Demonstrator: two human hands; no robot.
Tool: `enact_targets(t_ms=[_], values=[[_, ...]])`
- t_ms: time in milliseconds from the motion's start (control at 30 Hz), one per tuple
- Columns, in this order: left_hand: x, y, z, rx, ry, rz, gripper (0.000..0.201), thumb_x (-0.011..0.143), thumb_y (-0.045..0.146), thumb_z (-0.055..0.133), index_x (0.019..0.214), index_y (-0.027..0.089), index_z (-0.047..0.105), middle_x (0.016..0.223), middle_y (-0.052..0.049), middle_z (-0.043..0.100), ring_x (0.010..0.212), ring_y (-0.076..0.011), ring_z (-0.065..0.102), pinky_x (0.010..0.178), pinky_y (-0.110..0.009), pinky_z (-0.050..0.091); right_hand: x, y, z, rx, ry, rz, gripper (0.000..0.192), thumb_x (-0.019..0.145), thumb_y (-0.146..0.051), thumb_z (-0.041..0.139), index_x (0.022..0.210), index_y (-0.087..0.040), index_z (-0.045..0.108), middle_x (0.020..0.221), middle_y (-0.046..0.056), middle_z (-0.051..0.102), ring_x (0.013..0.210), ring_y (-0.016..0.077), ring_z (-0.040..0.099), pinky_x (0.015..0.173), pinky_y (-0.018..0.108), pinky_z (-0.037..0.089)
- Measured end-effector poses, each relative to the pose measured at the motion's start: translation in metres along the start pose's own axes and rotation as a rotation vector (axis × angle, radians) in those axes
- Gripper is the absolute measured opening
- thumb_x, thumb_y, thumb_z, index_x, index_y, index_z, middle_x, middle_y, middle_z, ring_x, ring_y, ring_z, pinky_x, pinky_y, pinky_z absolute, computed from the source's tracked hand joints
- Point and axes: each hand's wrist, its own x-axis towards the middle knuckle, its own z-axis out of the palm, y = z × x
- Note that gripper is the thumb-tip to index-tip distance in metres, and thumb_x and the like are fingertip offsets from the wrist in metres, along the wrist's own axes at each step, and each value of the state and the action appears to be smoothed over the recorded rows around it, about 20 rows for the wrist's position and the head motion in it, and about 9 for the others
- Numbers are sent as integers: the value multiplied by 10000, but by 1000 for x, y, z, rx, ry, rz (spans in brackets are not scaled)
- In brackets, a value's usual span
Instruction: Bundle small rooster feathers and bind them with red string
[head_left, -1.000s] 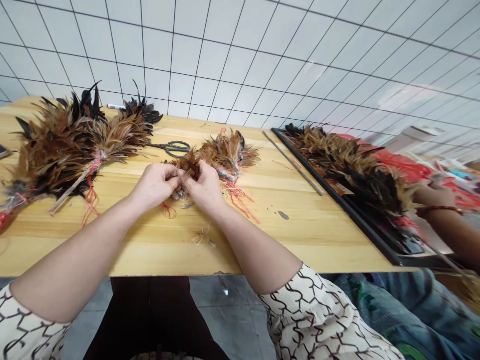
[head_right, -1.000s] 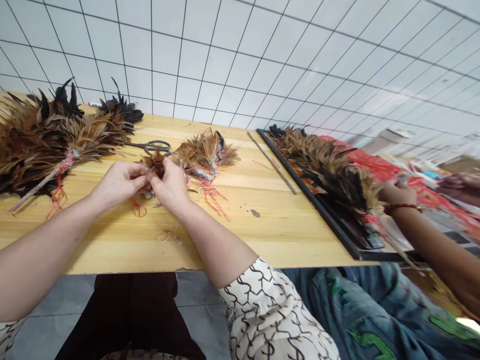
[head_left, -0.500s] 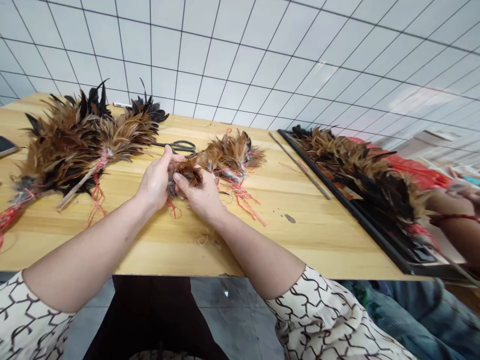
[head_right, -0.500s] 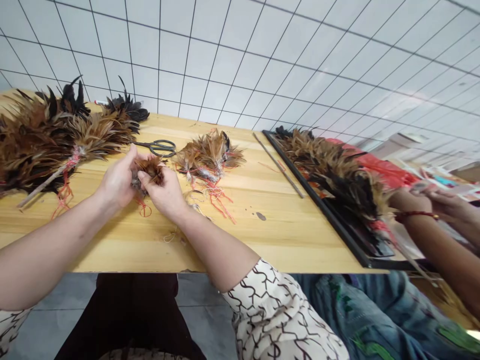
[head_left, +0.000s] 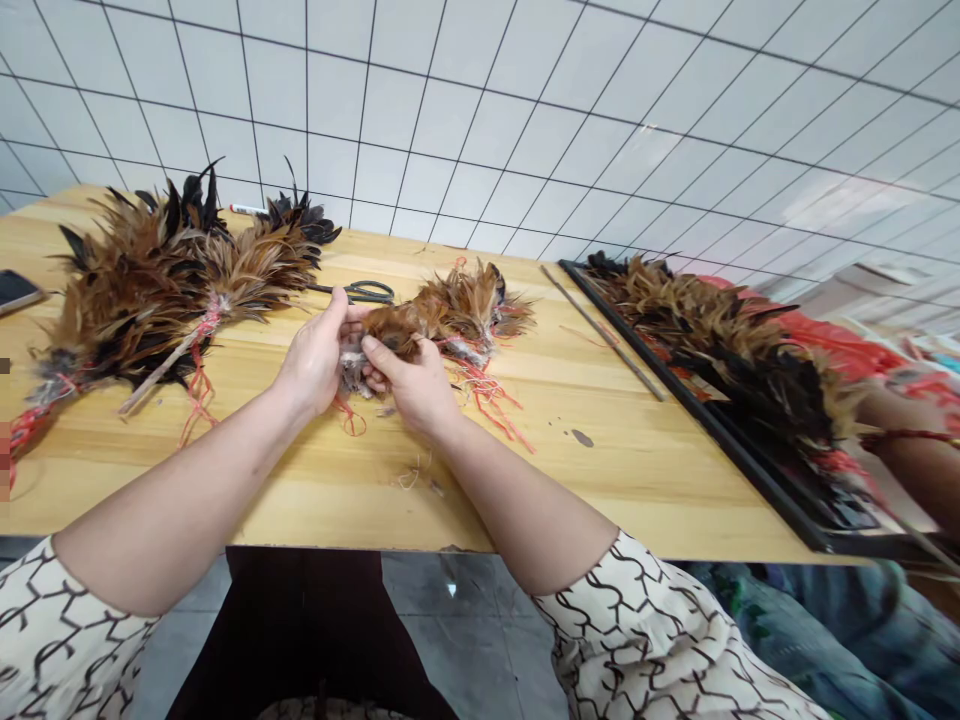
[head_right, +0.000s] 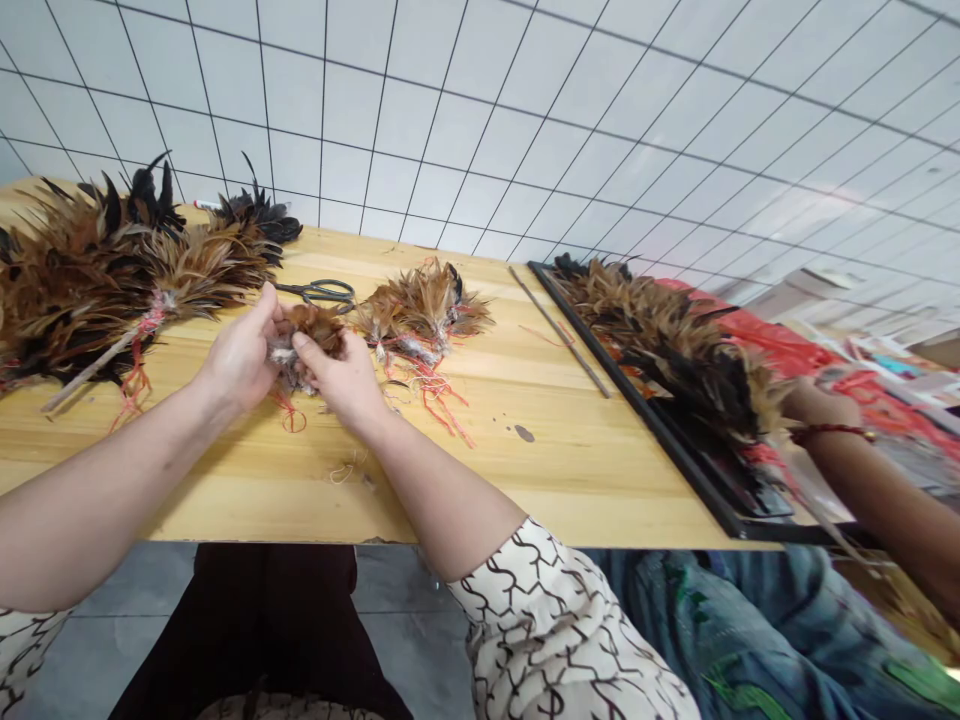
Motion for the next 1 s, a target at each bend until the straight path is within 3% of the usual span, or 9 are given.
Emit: enact_targets(t_ms=[200,400,533,733,867,1000], values=[[-1,13,-8,163,-100,131,209,615,328,743,638,146,642,630,-1,621,613,-105,557,615,-228,453,8,-5,-10,175,110,23,366,537,-354,816,633,-174,513,486,-67,465,450,44,400,383,174,299],[-3,16,-13,310,-175,212,215,510,286,775,610,145,647,572,11,619,523,-79,500,523,-207,420,10,-8,-12,193,158,-2,352,558,-334,818,621,-172,512,472,-68,457,449,42,400,385,171,300],[-1,15,-15,339,-199,194,167,517,248,747,589,138,645,515,11,595,450,-73,471,480,-220,409,10,-8,-12,191,171,-19,367,546,-346,821,625,-172,508,472,-69,461,439,39,391,385,174,302],[2,16,-16,359,-130,182,143,546,199,710,516,152,578,440,35,538,383,-59,432,415,-193,360,10,-5,-11,159,184,-46,409,513,-357,828,657,-188,485,512,-79,459,450,44,412,384,179,295],[1,16,-13,319,-51,186,164,542,217,710,526,158,557,458,33,551,433,-67,480,443,-178,394,10,-1,-10,111,180,-46,424,509,-390,822,685,-191,492,510,-76,484,450,48,413,390,183,299],[-2,14,-10,306,-54,167,135,553,205,680,530,159,555,493,29,575,484,-74,507,501,-187,446,9,0,-11,18,163,-38,405,541,-424,792,680,-196,487,486,-76,492,444,53,409,404,189,311]])
